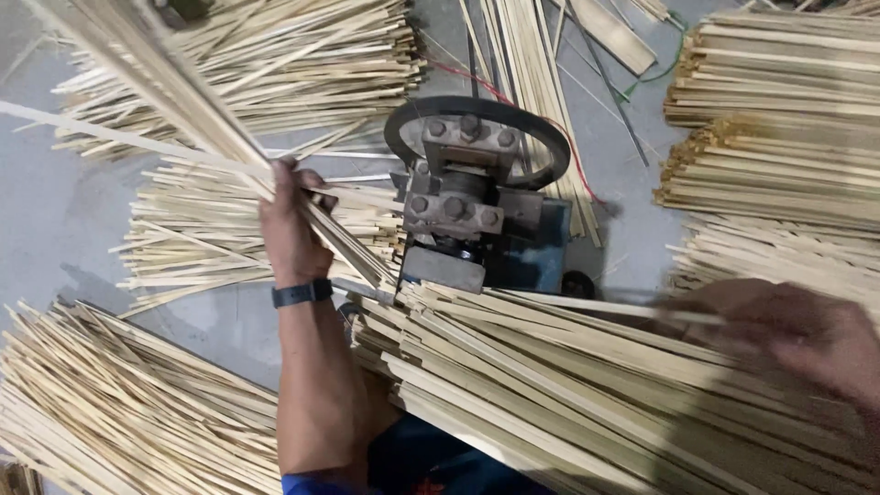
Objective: The person sits on the floor and repeatedly feeds thin bamboo strips through a small grinding machine. They hold each strip with both hands, guide it through the rotating wheel, and place the processed strip into a growing pile on the floor.
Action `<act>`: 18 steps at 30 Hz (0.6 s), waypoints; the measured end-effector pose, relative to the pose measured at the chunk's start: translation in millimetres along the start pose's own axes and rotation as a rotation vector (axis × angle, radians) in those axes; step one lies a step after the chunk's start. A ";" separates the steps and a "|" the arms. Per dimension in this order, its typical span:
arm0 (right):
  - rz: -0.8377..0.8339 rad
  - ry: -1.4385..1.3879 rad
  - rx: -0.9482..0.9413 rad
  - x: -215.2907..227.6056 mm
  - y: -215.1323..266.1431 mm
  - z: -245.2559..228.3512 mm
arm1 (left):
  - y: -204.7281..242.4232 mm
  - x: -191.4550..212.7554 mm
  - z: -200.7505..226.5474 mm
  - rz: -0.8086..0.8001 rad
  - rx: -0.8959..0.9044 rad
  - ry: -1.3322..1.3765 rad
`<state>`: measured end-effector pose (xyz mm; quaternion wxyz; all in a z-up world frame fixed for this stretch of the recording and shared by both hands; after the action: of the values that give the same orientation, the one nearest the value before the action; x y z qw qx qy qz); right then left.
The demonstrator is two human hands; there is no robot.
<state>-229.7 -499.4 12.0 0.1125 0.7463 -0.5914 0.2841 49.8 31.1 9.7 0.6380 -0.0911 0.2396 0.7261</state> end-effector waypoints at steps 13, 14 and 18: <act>0.079 0.671 -0.187 -16.7 -55.8 -40.0 | 1.1 4.0 -5.1 0.058 0.019 0.037; 0.105 0.714 -0.045 -27.3 -71.4 -57.1 | -0.7 3.1 -9.1 0.005 0.030 0.013; 0.056 0.770 0.116 -60.0 -54.2 -46.7 | 1.1 -6.6 -15.1 -0.038 0.083 -0.001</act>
<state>-200.3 -411.8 25.7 0.2759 0.5736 -0.5090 0.5795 47.3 18.1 -0.3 0.6551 -0.0685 0.2674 0.7034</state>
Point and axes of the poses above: each hand's wrist, its own y-axis away from the middle knuckle, its own x-axis out of the back of the hand, z = x × y, the point moved 5 cm from there along -y, towards the middle knuckle, and after that the axes turned 8 degrees about x, right-handed, at the moved point
